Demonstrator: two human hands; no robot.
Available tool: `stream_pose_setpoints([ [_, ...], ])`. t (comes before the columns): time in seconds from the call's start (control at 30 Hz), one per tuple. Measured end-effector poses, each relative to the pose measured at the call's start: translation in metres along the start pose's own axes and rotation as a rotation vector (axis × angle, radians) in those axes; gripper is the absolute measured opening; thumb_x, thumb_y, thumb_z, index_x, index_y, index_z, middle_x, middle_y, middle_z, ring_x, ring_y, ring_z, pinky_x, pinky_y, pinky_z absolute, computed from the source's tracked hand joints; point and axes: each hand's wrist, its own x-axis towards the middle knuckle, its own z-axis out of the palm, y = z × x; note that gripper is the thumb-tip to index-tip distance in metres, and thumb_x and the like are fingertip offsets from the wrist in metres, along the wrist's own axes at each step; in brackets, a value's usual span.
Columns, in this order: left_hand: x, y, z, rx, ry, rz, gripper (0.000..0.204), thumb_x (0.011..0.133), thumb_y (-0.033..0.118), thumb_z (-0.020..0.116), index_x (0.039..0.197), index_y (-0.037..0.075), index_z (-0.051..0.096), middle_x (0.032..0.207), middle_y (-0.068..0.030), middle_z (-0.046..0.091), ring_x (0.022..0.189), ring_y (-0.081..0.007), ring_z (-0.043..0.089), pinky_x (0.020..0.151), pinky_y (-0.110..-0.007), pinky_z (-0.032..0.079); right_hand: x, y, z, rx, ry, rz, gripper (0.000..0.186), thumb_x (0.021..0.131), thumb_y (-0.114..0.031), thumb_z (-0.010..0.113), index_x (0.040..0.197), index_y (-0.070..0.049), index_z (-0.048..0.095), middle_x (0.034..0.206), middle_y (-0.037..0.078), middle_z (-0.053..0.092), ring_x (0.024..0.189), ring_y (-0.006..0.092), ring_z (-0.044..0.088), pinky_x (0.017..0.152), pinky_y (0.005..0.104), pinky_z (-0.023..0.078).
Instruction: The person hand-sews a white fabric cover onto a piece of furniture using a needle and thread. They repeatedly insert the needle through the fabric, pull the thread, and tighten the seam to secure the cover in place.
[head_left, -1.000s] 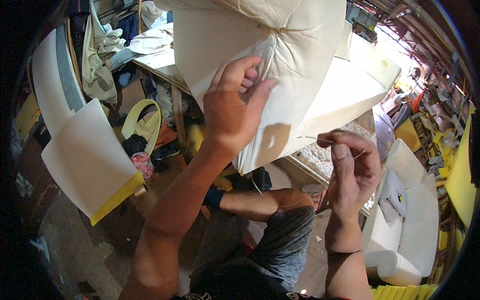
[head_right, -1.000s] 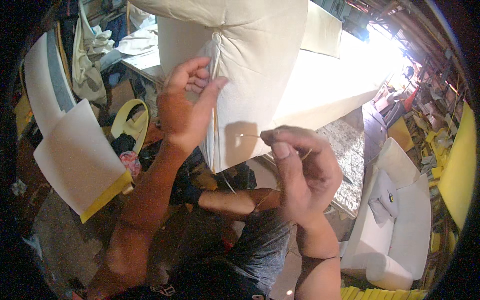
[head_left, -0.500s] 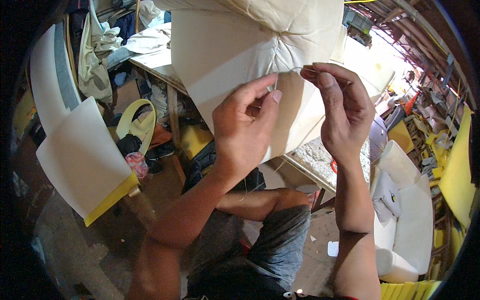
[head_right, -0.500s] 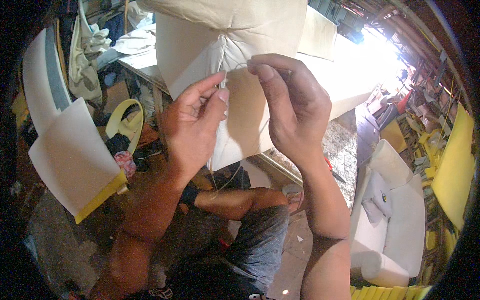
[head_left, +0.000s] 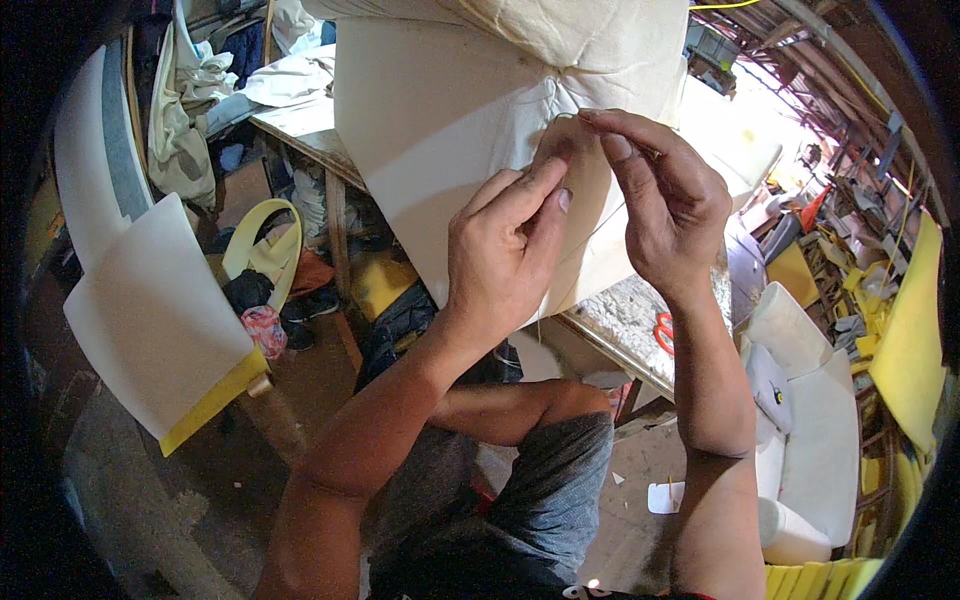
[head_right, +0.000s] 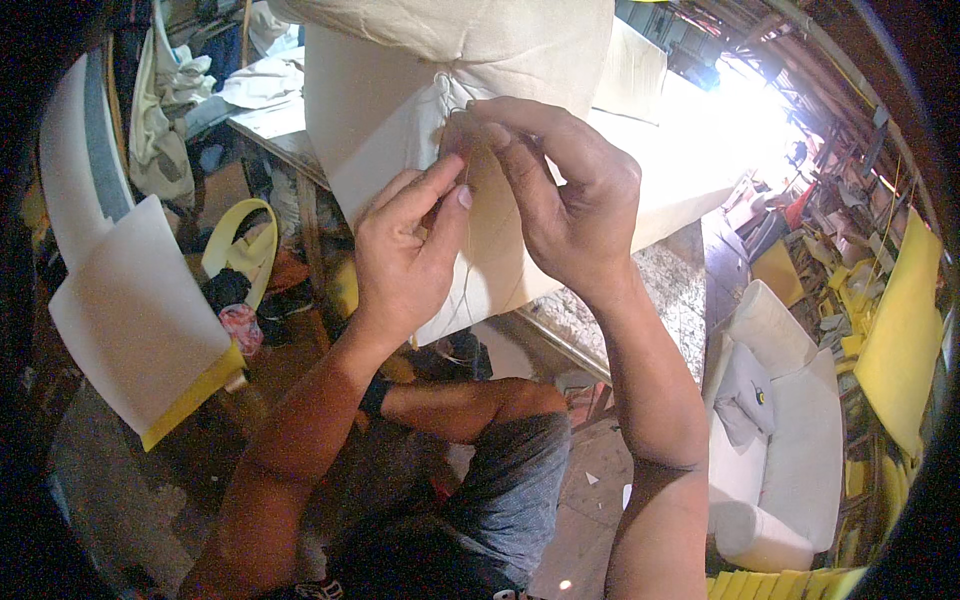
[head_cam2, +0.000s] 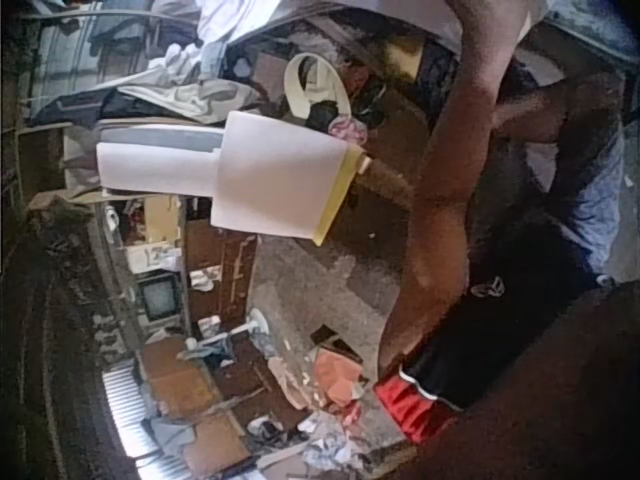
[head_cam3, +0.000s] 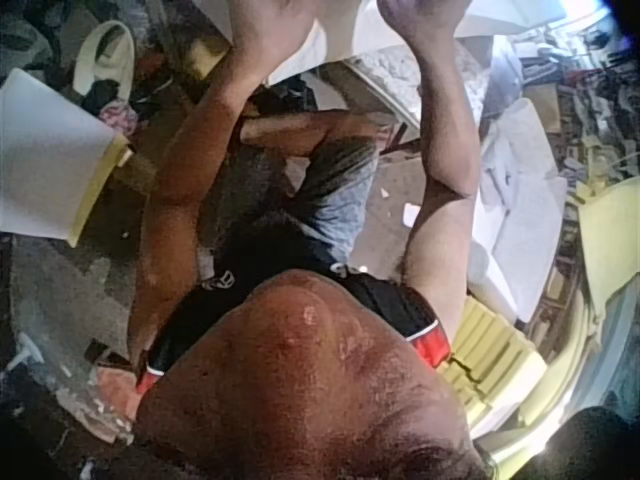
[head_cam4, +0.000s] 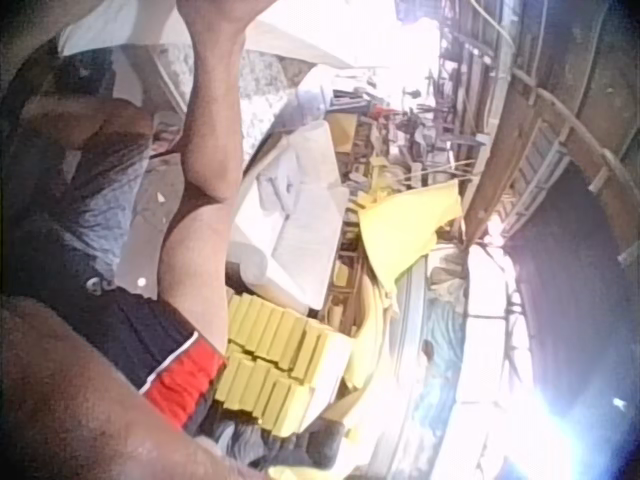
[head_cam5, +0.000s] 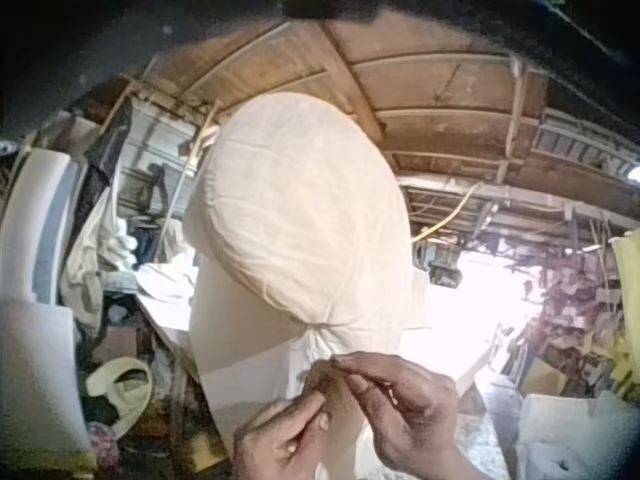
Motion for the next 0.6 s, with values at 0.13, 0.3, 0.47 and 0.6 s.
stream_pose_setpoints([
  [0.13,0.0,-0.006,0.001,-0.006,0.019,0.045,0.027,0.098,0.003,0.067,0.122,-0.008,0.07,0.098,-0.0131,0.07,0.085,-0.0154,0.065,0.076,-0.027,0.052,0.0,-0.004,-0.003,-0.039,-0.052,0.01,0.02,0.096,0.003,0.067,0.115,0.002,0.075,0.109,0.014,0.077,0.097,0.0185,0.073,0.085,0.0308,0.057],
  [0.3,-0.007,-0.008,0.001,0.004,0.072,0.045,0.027,0.096,0.0,0.066,0.122,-0.006,0.07,0.098,-0.0157,0.07,0.082,-0.0204,0.068,0.072,-0.03,0.055,-0.001,-0.006,-0.007,-0.114,-0.139,-0.029,0.023,0.099,0.006,0.063,0.12,0.004,0.073,0.118,0.016,0.075,0.109,0.0209,0.071,0.096,0.0307,0.055],
  [0.47,-0.014,-0.01,0.0,-0.096,0.121,-0.051,0.03,0.095,-0.003,0.063,0.124,-0.003,0.07,0.099,-0.0108,0.068,0.079,-0.0168,0.064,0.07,-0.028,0.053,0.001,-0.001,-0.001,-0.126,-0.071,-0.139,0.026,0.089,0.007,0.069,0.113,-0.002,0.075,0.105,0.016,0.077,0.093,0.0274,0.076,0.082,0.0328,0.059],
  [0.6,-0.011,-0.012,-0.002,-0.096,0.169,0.017,0.028,0.097,-0.004,0.061,0.123,-0.001,0.072,0.092,-0.0026,0.063,0.073,-0.0082,0.054,0.066,-0.024,0.047,0.003,-0.004,-0.005,-0.217,-0.174,-0.209,0.027,0.094,0.012,0.064,0.119,0.004,0.071,0.117,0.017,0.075,0.11,0.0239,0.073,0.094,0.0326,0.057],
])
